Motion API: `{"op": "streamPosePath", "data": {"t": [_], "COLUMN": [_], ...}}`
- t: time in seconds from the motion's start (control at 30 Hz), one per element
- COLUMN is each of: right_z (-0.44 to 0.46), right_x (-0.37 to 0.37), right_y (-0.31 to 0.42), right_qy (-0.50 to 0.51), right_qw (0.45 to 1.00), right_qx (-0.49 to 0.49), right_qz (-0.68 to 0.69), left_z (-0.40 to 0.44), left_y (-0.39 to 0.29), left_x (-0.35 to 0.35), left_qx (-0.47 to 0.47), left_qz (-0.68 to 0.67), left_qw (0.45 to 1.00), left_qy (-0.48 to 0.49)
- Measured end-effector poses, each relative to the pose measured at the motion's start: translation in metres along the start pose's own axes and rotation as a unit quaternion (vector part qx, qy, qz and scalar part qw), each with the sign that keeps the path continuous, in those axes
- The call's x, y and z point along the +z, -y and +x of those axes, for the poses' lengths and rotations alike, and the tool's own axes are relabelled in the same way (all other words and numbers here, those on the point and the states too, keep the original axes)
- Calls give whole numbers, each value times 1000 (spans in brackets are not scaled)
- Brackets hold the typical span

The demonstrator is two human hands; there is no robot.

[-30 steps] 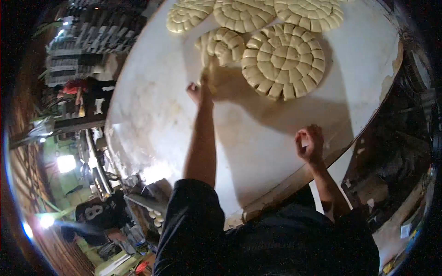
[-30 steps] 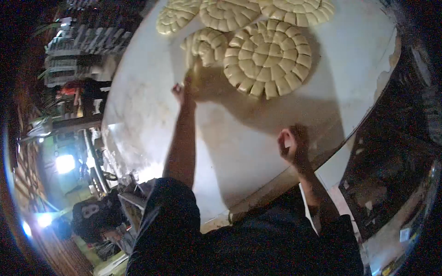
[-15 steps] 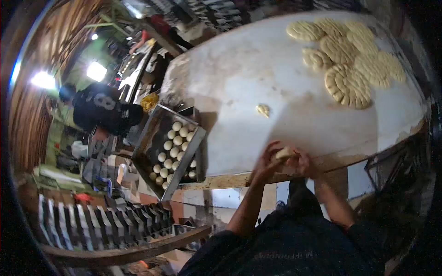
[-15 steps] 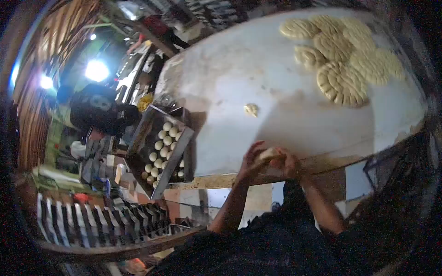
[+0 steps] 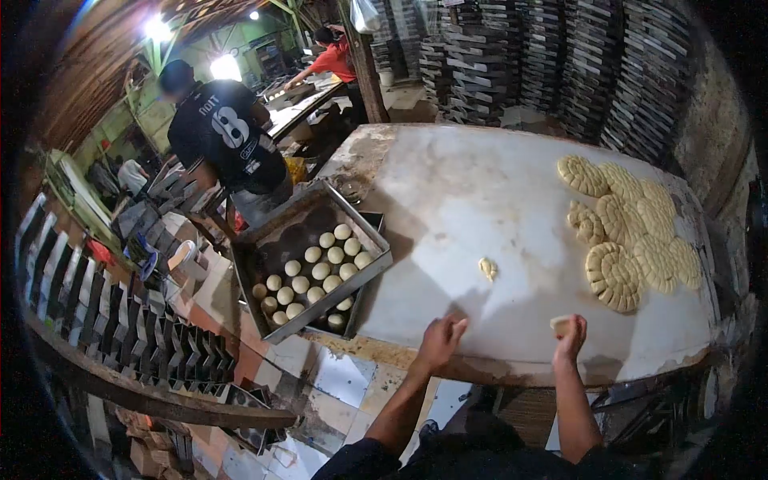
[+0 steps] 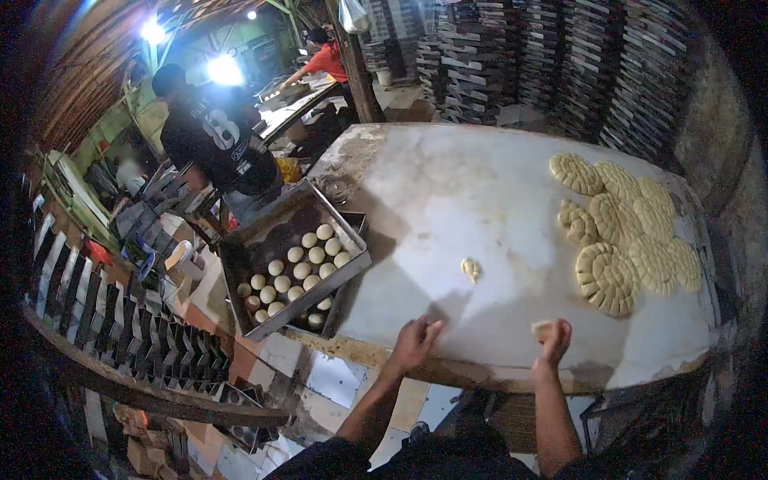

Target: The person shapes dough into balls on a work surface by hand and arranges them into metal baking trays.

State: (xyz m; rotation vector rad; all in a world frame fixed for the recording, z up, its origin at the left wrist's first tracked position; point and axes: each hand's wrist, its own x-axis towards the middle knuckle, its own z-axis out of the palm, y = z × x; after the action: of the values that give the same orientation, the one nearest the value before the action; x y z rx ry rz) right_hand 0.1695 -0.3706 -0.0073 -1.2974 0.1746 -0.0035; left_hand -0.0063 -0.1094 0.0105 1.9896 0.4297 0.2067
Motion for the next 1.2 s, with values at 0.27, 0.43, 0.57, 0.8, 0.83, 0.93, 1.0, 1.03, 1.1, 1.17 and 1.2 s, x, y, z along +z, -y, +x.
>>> {"op": "streamPosePath", "data": {"t": [0.27, 0.43, 0.57, 0.8, 0.83, 0.93, 1.0, 1.03, 1.1, 1.17, 1.2], "right_z": [109, 87, 43, 136, 134, 108, 87, 76, 87, 113, 129], "right_x": [-77, 18, -19, -30, -10, 33, 25, 17, -18, -40, -36], "right_y": [-29, -29, -60, -37, -36, -41, -53, -53, -41, -36, -33], "right_qy": [392, 356, 453, 406, 382, 330, 371, 407, 438, 415, 359], "right_qw": [597, 708, 669, 665, 694, 739, 733, 721, 697, 689, 703], "right_qx": [-420, -353, -383, -416, -393, -369, -364, -359, -375, -406, -424], "right_qz": [-560, -497, -448, -468, -468, -457, -439, -430, -427, -435, -445], "left_z": [81, 139, 91, 92, 122, 166, 147, 125, 79, 61, 73], "left_y": [88, 26, 17, 121, 107, 30, 20, 31, 82, 109, 101], "left_x": [-11, 46, 107, 9, 15, 52, 64, 64, 51, 9, -7], "left_qx": [50, 60, 69, 49, 58, 52, 15, 85, 115, -22, -25], "left_qz": [392, 277, 320, 290, 251, 251, 244, 287, 310, 231, 262], "left_qw": [917, 952, 942, 944, 945, 944, 953, 941, 934, 965, 954], "left_qy": [-51, -111, -69, -146, -200, -207, -181, -160, -136, -124, -141]}}
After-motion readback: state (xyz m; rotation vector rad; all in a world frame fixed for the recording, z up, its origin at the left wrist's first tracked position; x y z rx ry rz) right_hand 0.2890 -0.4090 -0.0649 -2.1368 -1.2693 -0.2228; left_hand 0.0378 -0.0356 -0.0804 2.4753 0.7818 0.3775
